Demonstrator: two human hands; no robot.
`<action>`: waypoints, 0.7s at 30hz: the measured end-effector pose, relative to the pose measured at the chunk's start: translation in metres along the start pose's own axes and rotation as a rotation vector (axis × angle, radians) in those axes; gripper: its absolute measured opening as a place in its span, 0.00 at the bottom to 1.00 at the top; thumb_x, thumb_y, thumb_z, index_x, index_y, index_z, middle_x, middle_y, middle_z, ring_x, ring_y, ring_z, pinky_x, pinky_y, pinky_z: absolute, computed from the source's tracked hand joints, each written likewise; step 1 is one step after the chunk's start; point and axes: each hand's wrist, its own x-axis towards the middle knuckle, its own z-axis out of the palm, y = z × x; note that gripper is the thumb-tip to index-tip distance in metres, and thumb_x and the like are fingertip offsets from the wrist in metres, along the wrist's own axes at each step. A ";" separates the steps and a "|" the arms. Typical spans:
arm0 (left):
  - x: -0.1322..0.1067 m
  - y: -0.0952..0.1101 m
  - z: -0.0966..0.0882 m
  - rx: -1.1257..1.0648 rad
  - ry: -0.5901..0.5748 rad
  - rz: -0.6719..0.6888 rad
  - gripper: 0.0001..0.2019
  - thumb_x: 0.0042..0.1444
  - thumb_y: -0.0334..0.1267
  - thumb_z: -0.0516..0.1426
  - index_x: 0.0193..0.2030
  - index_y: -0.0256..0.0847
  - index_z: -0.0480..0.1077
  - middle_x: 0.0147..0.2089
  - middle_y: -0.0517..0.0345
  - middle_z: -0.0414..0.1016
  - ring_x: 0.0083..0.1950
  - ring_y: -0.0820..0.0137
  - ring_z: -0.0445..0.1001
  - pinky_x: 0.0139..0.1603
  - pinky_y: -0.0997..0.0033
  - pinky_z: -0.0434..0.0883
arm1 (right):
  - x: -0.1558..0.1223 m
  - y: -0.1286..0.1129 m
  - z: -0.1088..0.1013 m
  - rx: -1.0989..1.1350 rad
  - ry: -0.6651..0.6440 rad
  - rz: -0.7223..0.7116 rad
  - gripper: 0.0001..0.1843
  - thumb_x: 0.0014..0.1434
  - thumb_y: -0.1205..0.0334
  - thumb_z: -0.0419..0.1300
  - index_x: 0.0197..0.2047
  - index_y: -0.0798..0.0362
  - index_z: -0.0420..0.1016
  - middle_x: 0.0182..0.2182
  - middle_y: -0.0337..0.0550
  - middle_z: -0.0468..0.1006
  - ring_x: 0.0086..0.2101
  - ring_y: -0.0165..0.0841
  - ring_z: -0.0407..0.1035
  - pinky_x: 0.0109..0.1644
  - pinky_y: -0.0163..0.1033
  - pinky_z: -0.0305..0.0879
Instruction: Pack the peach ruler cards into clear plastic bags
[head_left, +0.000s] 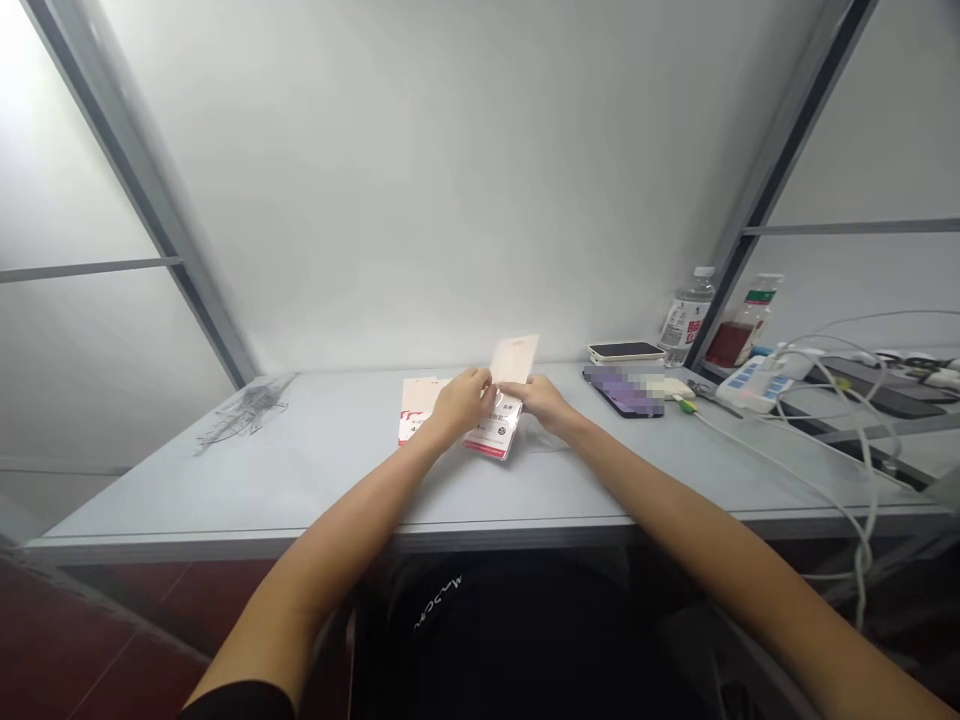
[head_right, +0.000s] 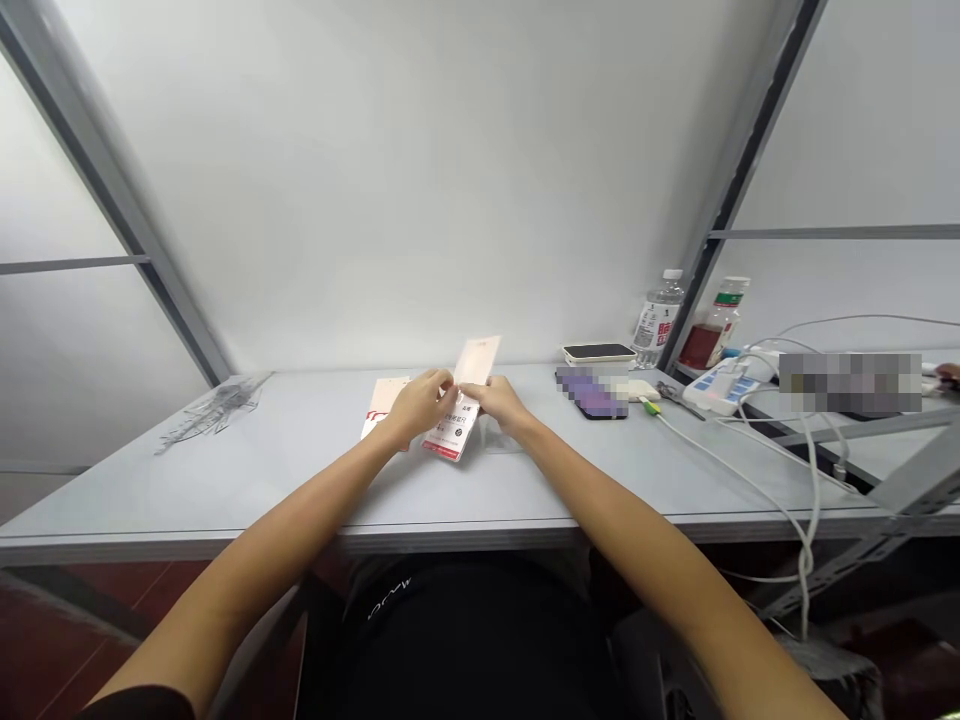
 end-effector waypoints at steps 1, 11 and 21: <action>0.000 0.001 0.001 -0.005 0.006 -0.005 0.11 0.59 0.40 0.46 0.37 0.40 0.66 0.41 0.52 0.69 0.37 0.68 0.68 0.35 0.70 0.61 | 0.000 0.000 0.000 -0.001 0.025 -0.006 0.07 0.47 0.64 0.61 0.31 0.57 0.75 0.29 0.47 0.79 0.30 0.35 0.72 0.30 0.36 0.67; 0.004 -0.002 0.001 0.064 -0.142 0.055 0.17 0.59 0.35 0.42 0.27 0.39 0.69 0.34 0.51 0.69 0.32 0.68 0.67 0.33 0.69 0.62 | 0.001 -0.001 -0.003 -0.219 0.155 -0.069 0.04 0.44 0.65 0.59 0.23 0.56 0.73 0.24 0.44 0.76 0.26 0.34 0.69 0.25 0.34 0.63; 0.003 -0.003 0.006 0.101 -0.162 0.083 0.17 0.57 0.35 0.44 0.24 0.37 0.69 0.30 0.49 0.68 0.32 0.66 0.68 0.34 0.67 0.63 | -0.001 0.004 -0.002 -0.269 0.048 -0.081 0.07 0.40 0.63 0.62 0.25 0.57 0.75 0.26 0.44 0.77 0.30 0.36 0.71 0.31 0.35 0.65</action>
